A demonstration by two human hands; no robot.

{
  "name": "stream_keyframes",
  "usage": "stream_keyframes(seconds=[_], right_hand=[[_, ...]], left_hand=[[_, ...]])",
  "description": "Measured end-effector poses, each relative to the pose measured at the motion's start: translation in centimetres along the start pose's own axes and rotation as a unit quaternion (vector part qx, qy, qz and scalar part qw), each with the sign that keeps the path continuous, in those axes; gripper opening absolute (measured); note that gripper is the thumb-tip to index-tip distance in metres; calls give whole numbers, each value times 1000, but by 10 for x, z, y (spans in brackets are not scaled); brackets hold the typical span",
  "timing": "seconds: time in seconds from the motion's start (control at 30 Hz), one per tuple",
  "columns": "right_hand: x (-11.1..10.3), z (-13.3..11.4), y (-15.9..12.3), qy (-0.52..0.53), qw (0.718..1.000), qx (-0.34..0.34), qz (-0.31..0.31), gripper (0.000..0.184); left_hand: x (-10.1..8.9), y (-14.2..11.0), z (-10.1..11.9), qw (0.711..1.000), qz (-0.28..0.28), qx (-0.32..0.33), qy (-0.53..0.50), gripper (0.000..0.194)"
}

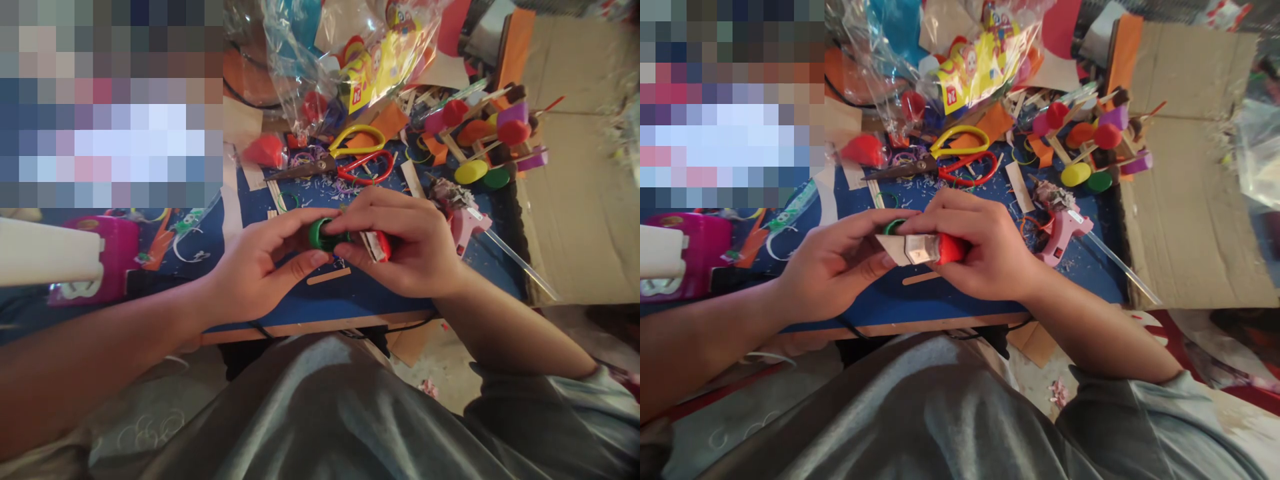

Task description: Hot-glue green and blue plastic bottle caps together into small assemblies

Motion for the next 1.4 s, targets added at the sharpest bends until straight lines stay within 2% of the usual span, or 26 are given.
stream_keyframes(seconds=[0.13, 0.23, 0.4, 0.57, 0.7, 0.77, 0.83, 0.9, 0.97, 1.1, 1.23, 1.4], right_hand=[[4, 5, -1, -10, 1000, 21, -17, 14], [2, 8, 1, 13, 999, 37, -6, 9], [-5, 19, 2, 65, 992, 85, 62, 30], [-16, 44, -8, 119, 964, 176, 159, 41], [-23, 47, -10, 149, 956, 173, 186, 43], [-25, 39, -6, 128, 966, 145, 169, 34], [-20, 26, 0, 95, 984, 95, 116, 21], [-9, 14, 4, 67, 996, 38, 47, 17], [-1, 8, 3, 48, 999, 2, 5, 16], [2, 7, 2, 25, 1000, -16, -2, 15], [6, 3, 2, 37, 999, -28, -8, 16], [7, 5, 0, 83, 996, 1, 11, 11]], left_hand=[[1, 1, -2, 1000, -2, 3, 19, 42], [2, -1, -5, 1000, 0, 16, 9, 40], [4, -4, -8, 998, -16, 19, -60, 44], [8, -4, -2, 997, -45, 21, -58, 42], [7, -4, -3, 997, -47, 6, -57, 46], [6, -3, -4, 997, -43, -1, -69, 45], [5, -3, -5, 996, -39, -2, -82, 40], [4, -1, -5, 996, -38, 4, -85, 34], [4, -1, -5, 996, -40, 5, -85, 32], [7, -1, -9, 994, -42, -6, -97, 36], [2, 0, -5, 996, -7, 18, -91, 47], [-1, 2, -6, 999, 0, -3, -40, 36]])
Point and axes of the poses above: each hand's wrist, its own y-axis towards the middle knuckle, its own x-axis out of the palm, z = x × y, the point moved 10 cm from there along y, towards the middle knuckle, and after that the axes turned 2 degrees about x, right-handed, at the moved point
